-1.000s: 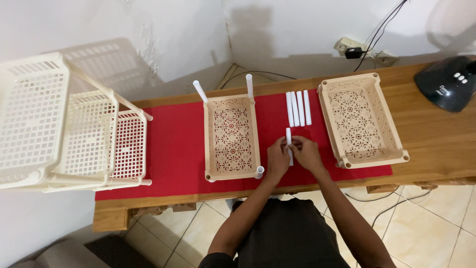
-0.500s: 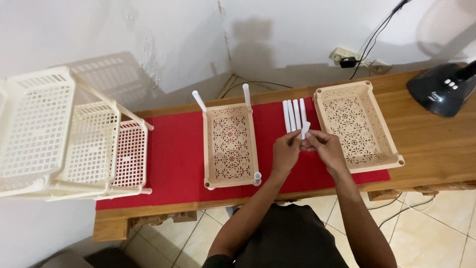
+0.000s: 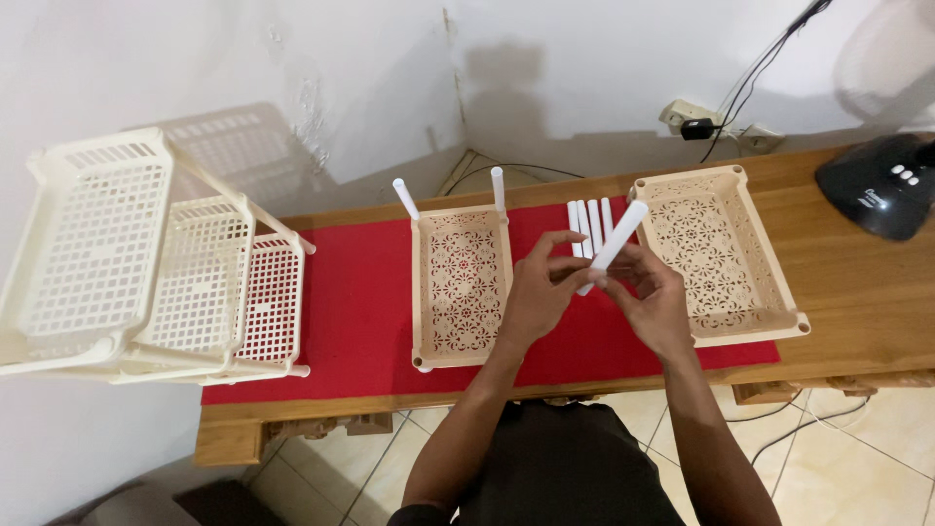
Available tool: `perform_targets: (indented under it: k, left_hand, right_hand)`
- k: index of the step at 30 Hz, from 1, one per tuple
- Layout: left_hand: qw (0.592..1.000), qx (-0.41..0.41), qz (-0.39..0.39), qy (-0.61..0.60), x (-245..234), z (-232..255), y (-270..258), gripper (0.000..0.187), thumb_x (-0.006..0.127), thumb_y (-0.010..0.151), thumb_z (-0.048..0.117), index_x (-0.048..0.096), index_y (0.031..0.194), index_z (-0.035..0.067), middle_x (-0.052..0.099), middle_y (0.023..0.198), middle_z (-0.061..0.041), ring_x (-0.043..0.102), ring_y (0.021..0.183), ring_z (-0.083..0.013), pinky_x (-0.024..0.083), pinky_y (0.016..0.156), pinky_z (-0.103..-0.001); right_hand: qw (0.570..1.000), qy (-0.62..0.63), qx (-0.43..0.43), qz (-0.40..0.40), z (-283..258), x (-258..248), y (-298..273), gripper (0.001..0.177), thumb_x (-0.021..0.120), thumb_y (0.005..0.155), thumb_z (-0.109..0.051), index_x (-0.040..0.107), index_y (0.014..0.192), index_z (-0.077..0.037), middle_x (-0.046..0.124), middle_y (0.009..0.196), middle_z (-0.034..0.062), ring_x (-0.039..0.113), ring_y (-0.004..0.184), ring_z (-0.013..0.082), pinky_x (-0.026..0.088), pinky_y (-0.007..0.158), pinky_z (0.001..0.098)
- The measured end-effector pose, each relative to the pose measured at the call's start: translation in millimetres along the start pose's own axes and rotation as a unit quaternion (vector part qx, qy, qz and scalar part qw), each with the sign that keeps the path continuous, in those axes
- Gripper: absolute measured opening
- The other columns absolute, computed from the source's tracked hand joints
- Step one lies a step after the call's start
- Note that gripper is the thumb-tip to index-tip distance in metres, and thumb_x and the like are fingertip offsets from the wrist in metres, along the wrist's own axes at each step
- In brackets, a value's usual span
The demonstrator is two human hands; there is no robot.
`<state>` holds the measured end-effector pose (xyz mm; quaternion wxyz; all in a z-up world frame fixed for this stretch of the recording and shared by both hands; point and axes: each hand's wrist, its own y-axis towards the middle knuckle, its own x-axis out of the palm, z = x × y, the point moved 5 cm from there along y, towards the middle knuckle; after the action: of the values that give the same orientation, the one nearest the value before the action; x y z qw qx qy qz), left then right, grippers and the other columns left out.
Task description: The person assembles a multi-tier storage rack by inserting white plastic feet and vertical poles into beige trays. They stack the trays onto the poles to form a three-tier rack and place it on the table.
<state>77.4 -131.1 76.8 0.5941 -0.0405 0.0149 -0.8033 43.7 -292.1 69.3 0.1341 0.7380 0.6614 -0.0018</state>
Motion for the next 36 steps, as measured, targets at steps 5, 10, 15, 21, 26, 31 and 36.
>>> perform_targets:
  k: [5,10,15,21,26,31,36]
  left_hand:
    - [0.988,0.069,-0.097,-0.103,-30.3,-6.7,-5.0,0.026,0.074,0.094,0.005,0.067,0.118,-0.002,0.078,0.104,-0.016,0.077,0.101,-0.0218,0.063,0.089,-0.032]
    - [0.991,0.096,-0.076,-0.048,-78.4,-19.2,-20.9,0.025,0.077,0.09,-0.002,0.069,0.113,-0.002,0.076,0.108,-0.016,0.077,0.104,-0.0237,0.066,0.096,-0.037]
    - [0.998,0.049,-0.021,-0.016,-138.0,-30.5,-49.7,0.022,0.079,0.087,-0.004,0.068,0.106,-0.002,0.078,0.104,-0.016,0.078,0.102,-0.0242,0.068,0.092,-0.037]
    - [0.997,0.016,0.044,0.069,-210.1,-39.0,-89.5,0.042,0.084,0.077,-0.001,0.061,0.112,0.0,0.078,0.102,-0.014,0.077,0.101,-0.023,0.066,0.088,-0.037]
    - [0.995,-0.023,0.036,0.085,-243.3,-62.7,-112.9,0.045,0.087,0.076,0.003,0.06,0.113,0.002,0.079,0.104,-0.014,0.077,0.102,-0.0214,0.064,0.085,-0.035]
    - [0.996,-0.017,0.016,0.084,-254.5,-88.6,-123.8,0.039,0.085,0.081,0.004,0.06,0.111,0.001,0.079,0.103,-0.016,0.078,0.101,-0.0231,0.063,0.09,-0.036]
    - [0.991,-0.058,0.003,0.12,-256.7,-108.4,-123.6,0.035,0.08,0.083,0.003,0.061,0.113,0.002,0.079,0.104,-0.015,0.078,0.101,-0.0245,0.064,0.091,-0.038]
  right_hand:
    - [0.997,0.001,-0.028,-0.067,-15.1,25.6,-4.7,0.036,0.072,0.088,0.005,0.068,0.123,0.002,0.072,0.117,0.0135,0.071,0.11,0.0214,0.06,0.098,0.0354]
    - [0.992,-0.026,-0.058,-0.109,-34.0,65.4,-0.4,0.024,0.072,0.095,-0.006,0.071,0.119,-0.003,0.076,0.112,0.0094,0.075,0.104,0.0198,0.062,0.094,0.034]
    - [0.983,-0.108,-0.096,-0.116,-54.5,123.4,-7.6,0.025,0.083,0.083,-0.019,0.076,0.101,-0.004,0.078,0.09,0.0097,0.077,0.082,0.0197,0.06,0.072,0.0352]
    - [0.966,-0.159,-0.108,-0.174,-65.7,202.0,-19.6,0.032,0.086,0.078,-0.026,0.079,0.105,-0.01,0.078,0.092,0.0099,0.074,0.078,0.0194,0.058,0.067,0.034]
    - [0.947,-0.189,-0.044,-0.255,-44.6,247.8,-29.6,0.021,0.084,0.08,-0.021,0.082,0.098,-0.011,0.079,0.087,0.0088,0.074,0.075,0.021,0.057,0.07,0.0375]
    - [0.943,-0.159,0.028,-0.289,-10.8,269.8,-44.1,0.017,0.081,0.082,-0.019,0.08,0.097,-0.01,0.081,0.085,0.0068,0.077,0.075,0.0186,0.059,0.071,0.036]
    - [0.943,-0.176,0.033,-0.279,16.4,278.5,-52.2,0.02,0.082,0.08,-0.019,0.081,0.098,-0.01,0.081,0.086,0.0086,0.078,0.075,0.0206,0.059,0.072,0.0358]
